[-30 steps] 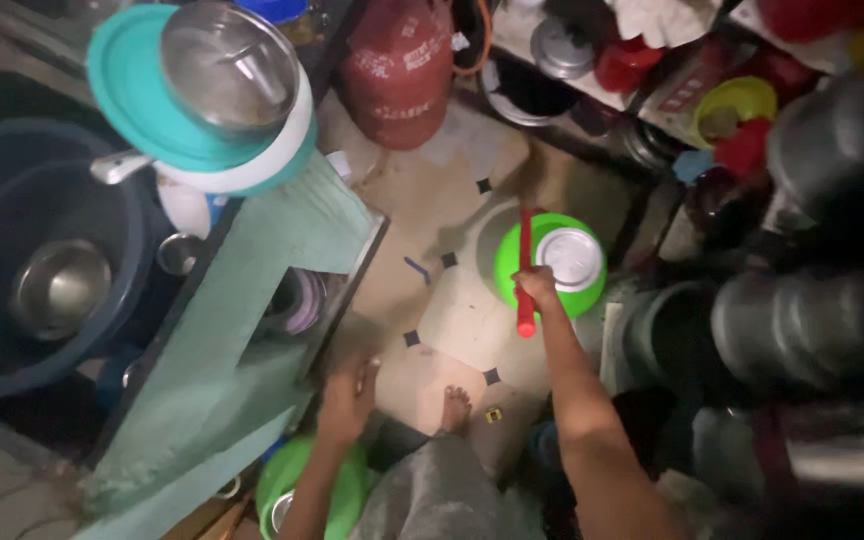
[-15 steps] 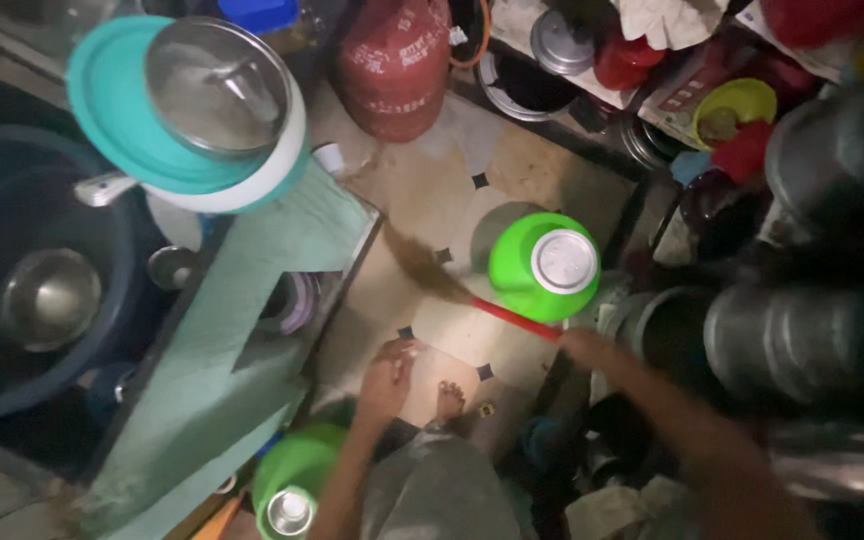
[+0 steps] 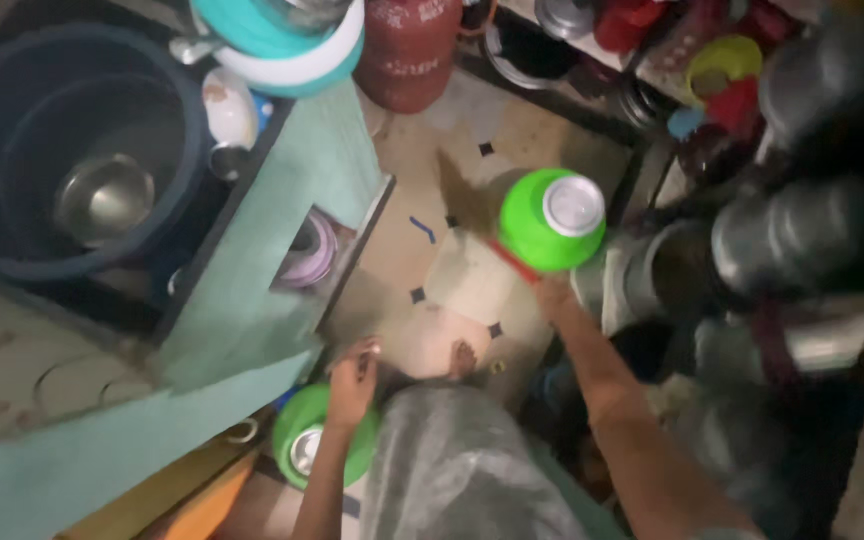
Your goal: The person sweeps the floor using a broom, moving trash and debris toward a central area, and then moves a blue stool and several bags to sweep the space underneath them.
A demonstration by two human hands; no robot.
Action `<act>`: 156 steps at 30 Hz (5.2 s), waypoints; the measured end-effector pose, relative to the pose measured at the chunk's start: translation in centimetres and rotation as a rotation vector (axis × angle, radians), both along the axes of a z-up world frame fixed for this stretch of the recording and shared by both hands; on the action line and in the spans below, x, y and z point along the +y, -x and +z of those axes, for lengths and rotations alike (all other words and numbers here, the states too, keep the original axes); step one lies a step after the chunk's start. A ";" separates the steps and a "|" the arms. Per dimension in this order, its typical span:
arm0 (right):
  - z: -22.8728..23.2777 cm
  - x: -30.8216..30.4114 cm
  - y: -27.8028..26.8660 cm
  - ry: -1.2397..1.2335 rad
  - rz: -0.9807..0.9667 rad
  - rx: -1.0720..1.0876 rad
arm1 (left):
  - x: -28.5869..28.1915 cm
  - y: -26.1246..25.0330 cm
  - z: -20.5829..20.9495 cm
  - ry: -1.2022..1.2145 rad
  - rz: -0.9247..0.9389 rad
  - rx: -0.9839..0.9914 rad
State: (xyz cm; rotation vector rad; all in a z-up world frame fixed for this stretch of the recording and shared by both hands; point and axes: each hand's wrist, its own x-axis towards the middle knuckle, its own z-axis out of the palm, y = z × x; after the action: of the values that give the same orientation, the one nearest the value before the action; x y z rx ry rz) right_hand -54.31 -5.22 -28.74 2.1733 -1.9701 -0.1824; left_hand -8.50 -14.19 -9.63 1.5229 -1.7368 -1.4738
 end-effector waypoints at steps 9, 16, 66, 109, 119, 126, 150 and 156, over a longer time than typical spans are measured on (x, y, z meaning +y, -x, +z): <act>8.9 20.0 -16.6 -0.665 -0.190 -0.442 | 8.3 -14.9 7.1 0.168 -0.084 0.100; 18.3 20.3 -12.0 -0.485 -0.261 -0.283 | 12.0 -15.9 8.8 0.129 -0.108 0.186; 6.4 14.4 -49.6 0.512 -1.605 -2.700 | 10.7 -18.9 5.2 0.152 -0.751 0.089; 4.2 13.7 -53.5 1.116 -1.478 -2.469 | 4.6 -30.8 -0.2 -0.169 -0.502 0.282; 7.8 16.8 -70.4 1.444 -1.889 -2.384 | 10.9 -34.3 -6.2 -0.264 -0.369 0.303; 16.7 17.4 -74.4 1.138 -1.667 -2.696 | 16.5 -32.1 2.6 -0.167 -0.407 0.357; 8.9 40.6 -72.7 0.599 -1.287 -2.665 | 36.3 -43.1 7.5 -0.128 -0.418 0.325; 8.5 47.8 -72.9 0.912 -1.528 -2.971 | 39.6 -53.0 6.1 -0.125 -0.224 0.333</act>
State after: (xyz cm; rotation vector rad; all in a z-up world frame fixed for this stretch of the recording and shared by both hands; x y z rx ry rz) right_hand 18.57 42.59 -20.27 0.9599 0.7912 -1.9131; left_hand 44.47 25.36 -3.53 1.0837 -1.6789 -1.8570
